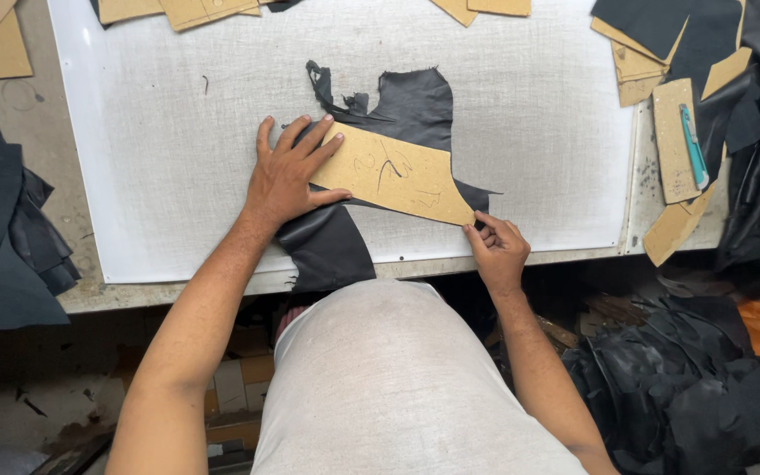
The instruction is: The person places cardboard templates on black leather pieces and uses a utility knife to cut the leather along the template edges. The person repeatedly positions templates, traces outlines, and cuts out multiple leather pieces, stacking the finished cutouts on the table.
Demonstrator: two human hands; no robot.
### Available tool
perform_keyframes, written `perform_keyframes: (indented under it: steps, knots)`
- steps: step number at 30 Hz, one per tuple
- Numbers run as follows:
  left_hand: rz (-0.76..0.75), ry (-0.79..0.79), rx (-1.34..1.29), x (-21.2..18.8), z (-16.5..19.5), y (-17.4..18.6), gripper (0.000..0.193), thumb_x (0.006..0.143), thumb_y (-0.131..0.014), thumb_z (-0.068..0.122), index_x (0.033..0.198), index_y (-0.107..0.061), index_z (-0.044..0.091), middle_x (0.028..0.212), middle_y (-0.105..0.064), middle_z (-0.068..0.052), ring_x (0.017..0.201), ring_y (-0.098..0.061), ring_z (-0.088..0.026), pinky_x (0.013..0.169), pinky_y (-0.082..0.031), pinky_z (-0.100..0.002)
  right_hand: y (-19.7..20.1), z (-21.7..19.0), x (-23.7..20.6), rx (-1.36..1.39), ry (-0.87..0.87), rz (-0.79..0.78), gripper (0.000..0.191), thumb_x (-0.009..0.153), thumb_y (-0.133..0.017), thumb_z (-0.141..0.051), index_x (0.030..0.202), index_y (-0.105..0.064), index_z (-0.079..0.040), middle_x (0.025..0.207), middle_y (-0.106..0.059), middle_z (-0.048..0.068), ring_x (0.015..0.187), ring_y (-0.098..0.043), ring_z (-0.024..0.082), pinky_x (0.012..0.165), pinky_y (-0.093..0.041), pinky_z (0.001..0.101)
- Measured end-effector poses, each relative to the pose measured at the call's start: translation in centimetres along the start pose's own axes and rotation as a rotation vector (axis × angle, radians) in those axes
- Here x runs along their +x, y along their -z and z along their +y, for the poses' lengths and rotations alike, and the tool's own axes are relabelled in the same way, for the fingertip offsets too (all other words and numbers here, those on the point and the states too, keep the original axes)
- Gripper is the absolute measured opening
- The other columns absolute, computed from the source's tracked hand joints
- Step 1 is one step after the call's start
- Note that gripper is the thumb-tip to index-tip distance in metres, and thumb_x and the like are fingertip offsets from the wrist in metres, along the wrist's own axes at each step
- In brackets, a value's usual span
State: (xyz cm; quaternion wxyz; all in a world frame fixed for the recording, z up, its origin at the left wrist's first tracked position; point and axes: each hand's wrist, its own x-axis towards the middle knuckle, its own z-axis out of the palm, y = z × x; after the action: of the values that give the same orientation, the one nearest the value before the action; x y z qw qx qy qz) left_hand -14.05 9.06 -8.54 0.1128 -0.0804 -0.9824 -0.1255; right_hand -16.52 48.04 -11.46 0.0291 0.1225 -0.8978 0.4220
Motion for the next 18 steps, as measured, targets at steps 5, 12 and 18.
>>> perform_keyframes:
  steps: [5,12,18]
  knots:
    - [0.002,0.006,-0.033,0.0,0.2,0.1,0.093,0.074,-0.074,0.079,0.145,-0.061,0.021,0.159,-0.049,-0.003,0.145,-0.041,-0.028,0.123,-0.012,-0.065,0.4,0.3,0.3,0.016,-0.012,-0.011,0.027,0.089,-0.083,-0.008,0.114,-0.076,-0.006,0.082,-0.064,0.0,0.065,-0.056,0.003,0.058,-0.052,0.0169]
    - [0.004,0.001,-0.006,0.3,0.8,0.6,0.092,0.074,-0.074,0.079,0.144,-0.062,0.02,0.157,-0.05,-0.004,0.143,-0.042,-0.028,0.122,-0.014,-0.066,1.1,-0.5,0.4,0.019,-0.002,-0.058,0.026,0.086,-0.084,-0.009,0.111,-0.077,-0.006,0.082,-0.068,0.001,0.065,-0.06,0.004,0.058,-0.054,0.0169]
    - [0.013,0.003,0.022,0.2,0.6,0.4,0.091,0.075,-0.073,0.079,0.145,-0.062,0.022,0.159,-0.049,-0.003,0.144,-0.042,-0.028,0.123,-0.016,-0.066,9.7,4.0,8.6,-0.148,0.093,0.217,0.01,0.107,-0.074,-0.013,0.114,-0.077,-0.006,0.102,-0.074,0.007,0.087,-0.071,0.013,0.07,-0.06,0.0253]
